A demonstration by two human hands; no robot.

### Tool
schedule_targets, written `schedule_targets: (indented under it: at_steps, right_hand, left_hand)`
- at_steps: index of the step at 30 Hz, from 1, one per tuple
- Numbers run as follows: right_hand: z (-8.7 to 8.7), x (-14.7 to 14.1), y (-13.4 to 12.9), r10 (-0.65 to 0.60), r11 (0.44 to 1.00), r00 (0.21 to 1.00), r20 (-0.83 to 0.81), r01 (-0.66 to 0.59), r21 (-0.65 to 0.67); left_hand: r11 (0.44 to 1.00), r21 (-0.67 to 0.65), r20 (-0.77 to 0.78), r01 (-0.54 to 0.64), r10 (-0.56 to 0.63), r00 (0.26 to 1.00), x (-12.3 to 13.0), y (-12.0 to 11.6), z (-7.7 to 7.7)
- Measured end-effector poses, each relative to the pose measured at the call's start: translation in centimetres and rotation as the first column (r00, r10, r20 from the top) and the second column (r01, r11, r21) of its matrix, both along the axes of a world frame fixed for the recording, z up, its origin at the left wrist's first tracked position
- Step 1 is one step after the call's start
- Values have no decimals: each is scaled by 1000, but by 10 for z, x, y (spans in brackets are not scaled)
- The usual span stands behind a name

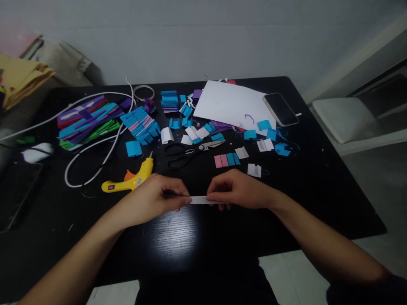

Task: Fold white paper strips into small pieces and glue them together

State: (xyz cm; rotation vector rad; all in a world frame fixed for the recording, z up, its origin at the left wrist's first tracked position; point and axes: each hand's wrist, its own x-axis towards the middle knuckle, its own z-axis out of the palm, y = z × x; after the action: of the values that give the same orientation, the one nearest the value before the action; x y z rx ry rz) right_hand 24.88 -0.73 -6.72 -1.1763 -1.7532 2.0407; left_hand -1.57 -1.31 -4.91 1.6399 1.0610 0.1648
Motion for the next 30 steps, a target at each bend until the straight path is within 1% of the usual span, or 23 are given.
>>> schedule_targets:
  at_steps: [3, 5, 7, 9, 12, 17, 22, 26, 30]
  right_hand:
    - [1, -1, -2, 31, 999, 1000, -2, -31, -12]
    - [0, -4, -6, 71, 995, 997, -28, -73, -61]
    - [-1, -8, -10, 82, 987, 994, -69, -90, -133]
    - [-3, -13, -14, 64, 980, 994, -94, -81, -183]
    - [-5, -16, -15, 38, 982, 994, -101, -56, -181]
    - [-5, -13, -12, -63, 986, 995, -78, 50, -157]
    - [-4, -11, -10, -107, 976, 988, -109, 84, -201]
    - [-5, -14, -12, -107, 965, 986, -128, 72, -253]
    - [-9, -23, -18, -203, 948, 957, -205, 139, -288]
  left_hand:
    - [1000, 14, 0, 1, -1, 1000, -1, 0, 0]
    - [999, 35, -12, 29, -29, 1000, 2, -2, -1]
    - [997, 53, -15, 54, -54, 998, 6, -5, -1]
    - [996, 68, -5, 64, -64, 998, 10, -7, -1]
    - [997, 66, 25, 47, -49, 998, 13, -8, -2]
    - [999, 16, 62, -51, 50, 997, 4, -1, -4]
    - [990, 11, 103, -142, 140, 985, -6, 5, -8]
    - [987, 28, 136, -157, 152, 979, -5, 5, -8]
    - [990, 38, 153, -138, 131, 980, 2, 0, -5]
